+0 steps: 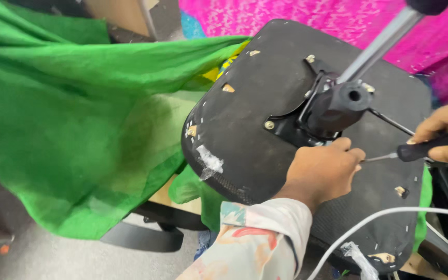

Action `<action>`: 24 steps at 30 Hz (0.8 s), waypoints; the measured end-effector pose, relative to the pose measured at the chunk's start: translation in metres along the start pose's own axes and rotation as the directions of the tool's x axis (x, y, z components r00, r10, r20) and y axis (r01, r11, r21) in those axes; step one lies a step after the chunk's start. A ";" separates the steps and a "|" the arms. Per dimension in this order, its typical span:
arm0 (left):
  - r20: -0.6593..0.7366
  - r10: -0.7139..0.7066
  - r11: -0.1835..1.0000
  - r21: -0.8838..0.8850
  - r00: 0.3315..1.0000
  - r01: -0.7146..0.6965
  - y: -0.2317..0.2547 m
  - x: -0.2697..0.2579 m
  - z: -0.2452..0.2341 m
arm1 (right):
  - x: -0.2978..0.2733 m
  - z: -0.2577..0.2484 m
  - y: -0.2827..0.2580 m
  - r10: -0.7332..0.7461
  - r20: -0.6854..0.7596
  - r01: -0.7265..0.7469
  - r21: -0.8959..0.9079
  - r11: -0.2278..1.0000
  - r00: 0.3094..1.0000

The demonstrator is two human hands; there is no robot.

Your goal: The person uses a screwdriver to fasten screws into the underside of an office chair seat, securing the gas lift mechanism. They repeatedly pick up screws from a small container and tighten them into the mounting plate.

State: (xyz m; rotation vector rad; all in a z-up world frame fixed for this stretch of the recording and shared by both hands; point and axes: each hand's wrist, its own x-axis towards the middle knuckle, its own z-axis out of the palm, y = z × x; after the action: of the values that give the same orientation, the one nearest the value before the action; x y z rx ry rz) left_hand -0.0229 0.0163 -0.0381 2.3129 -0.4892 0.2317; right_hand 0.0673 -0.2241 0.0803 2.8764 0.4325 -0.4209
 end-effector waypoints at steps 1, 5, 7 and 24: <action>0.005 0.008 1.000 -0.011 1.000 -0.008 0.001 -0.001 -0.002 | 0.000 -0.009 -0.013 -0.010 0.011 0.010 -0.008 1.000 1.000; 0.074 0.018 1.000 0.002 0.997 -0.018 0.000 0.007 -0.007 | -0.039 -0.048 -0.055 0.080 -0.005 -0.079 0.031 0.996 0.997; 0.086 0.011 1.000 -0.006 0.996 -0.010 0.000 0.012 -0.007 | -0.057 -0.060 -0.074 0.025 -0.106 0.003 0.254 0.967 0.994; 0.379 0.011 0.989 0.130 0.926 -0.065 0.004 0.043 -0.022 | -0.127 -0.060 -0.128 0.320 -0.290 -0.009 0.729 0.685 0.902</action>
State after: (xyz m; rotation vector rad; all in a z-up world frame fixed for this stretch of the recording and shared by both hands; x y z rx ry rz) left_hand 0.0142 0.0171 -0.0068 2.4971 -0.7296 -0.1735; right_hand -0.0745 -0.1227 0.1558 3.7539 0.0276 0.0844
